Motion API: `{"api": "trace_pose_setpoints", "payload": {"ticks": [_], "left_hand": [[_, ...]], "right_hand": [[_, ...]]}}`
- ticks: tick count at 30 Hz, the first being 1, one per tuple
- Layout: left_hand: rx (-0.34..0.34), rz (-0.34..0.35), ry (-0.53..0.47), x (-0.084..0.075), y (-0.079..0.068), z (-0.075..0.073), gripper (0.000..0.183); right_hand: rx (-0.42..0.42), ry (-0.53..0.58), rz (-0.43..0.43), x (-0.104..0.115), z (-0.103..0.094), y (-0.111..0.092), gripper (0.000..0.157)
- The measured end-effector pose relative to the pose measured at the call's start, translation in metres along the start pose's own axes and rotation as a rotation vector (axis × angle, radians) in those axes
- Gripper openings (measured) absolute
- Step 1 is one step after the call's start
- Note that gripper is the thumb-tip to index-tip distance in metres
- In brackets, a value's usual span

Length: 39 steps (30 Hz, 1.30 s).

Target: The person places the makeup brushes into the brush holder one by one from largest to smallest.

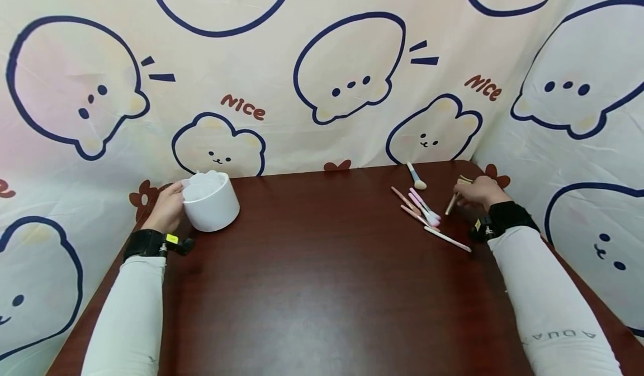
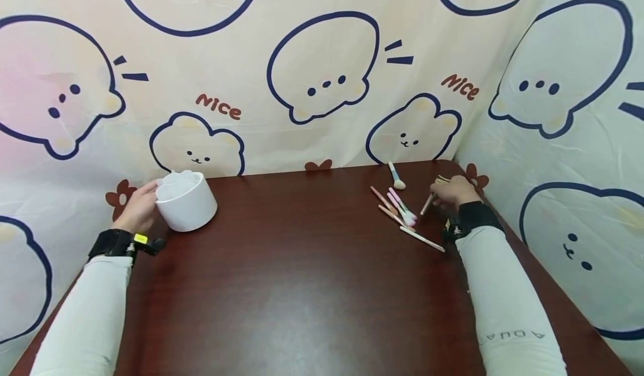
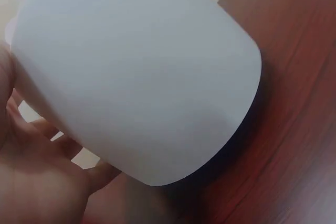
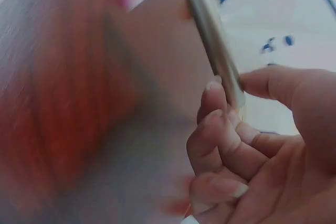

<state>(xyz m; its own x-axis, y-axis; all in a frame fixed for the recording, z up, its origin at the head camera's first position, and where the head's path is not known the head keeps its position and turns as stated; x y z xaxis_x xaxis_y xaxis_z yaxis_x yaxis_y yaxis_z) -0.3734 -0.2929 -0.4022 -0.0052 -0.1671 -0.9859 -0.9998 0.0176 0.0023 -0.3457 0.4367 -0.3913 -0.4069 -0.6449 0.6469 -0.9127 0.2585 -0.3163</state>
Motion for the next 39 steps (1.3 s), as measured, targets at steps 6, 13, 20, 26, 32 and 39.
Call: {"api": "trace_pose_setpoints", "payload": {"ticks": [6,13,20,26,32,39], "left_hand": [[0.109,0.056,-0.034,-0.006,0.002,0.054,0.036],[0.282,0.069,-0.091,-0.011,-0.003,0.143,0.042],[0.463,0.077,-0.119,-0.021,-0.027,0.215,0.039],[0.474,0.075,-0.059,-0.027,-0.042,0.242,0.033],[0.43,0.077,-0.075,-0.025,-0.045,0.246,0.035],[0.365,0.148,-0.072,-0.029,-0.054,0.253,0.035]], "right_hand": [[0.013,-0.053,-0.124,0.042,0.001,-0.015,0.044],[-0.017,0.069,-0.414,0.118,0.021,-0.065,0.034],[-0.085,0.253,-0.638,0.178,0.052,-0.11,0.026],[-0.078,0.305,-0.784,0.203,0.072,-0.135,0.02],[-0.031,0.287,-0.873,0.218,0.095,-0.142,0.019],[-0.017,0.287,-0.891,0.226,0.108,-0.14,0.02]]}}
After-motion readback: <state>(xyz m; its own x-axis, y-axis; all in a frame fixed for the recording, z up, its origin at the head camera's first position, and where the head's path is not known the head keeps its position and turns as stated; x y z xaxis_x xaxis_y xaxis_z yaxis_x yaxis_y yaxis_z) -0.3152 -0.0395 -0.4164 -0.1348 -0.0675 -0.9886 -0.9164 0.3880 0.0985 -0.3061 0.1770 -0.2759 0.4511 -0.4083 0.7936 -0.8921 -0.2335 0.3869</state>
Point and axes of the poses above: each hand's wrist, its own y-axis towards the middle knuckle, its own z-axis out of the palm, x = y × z, the point moved 4 cm from there along y, towards the middle knuckle, and after that the axes turned 4 degrees about z, right-handed, at the moved point
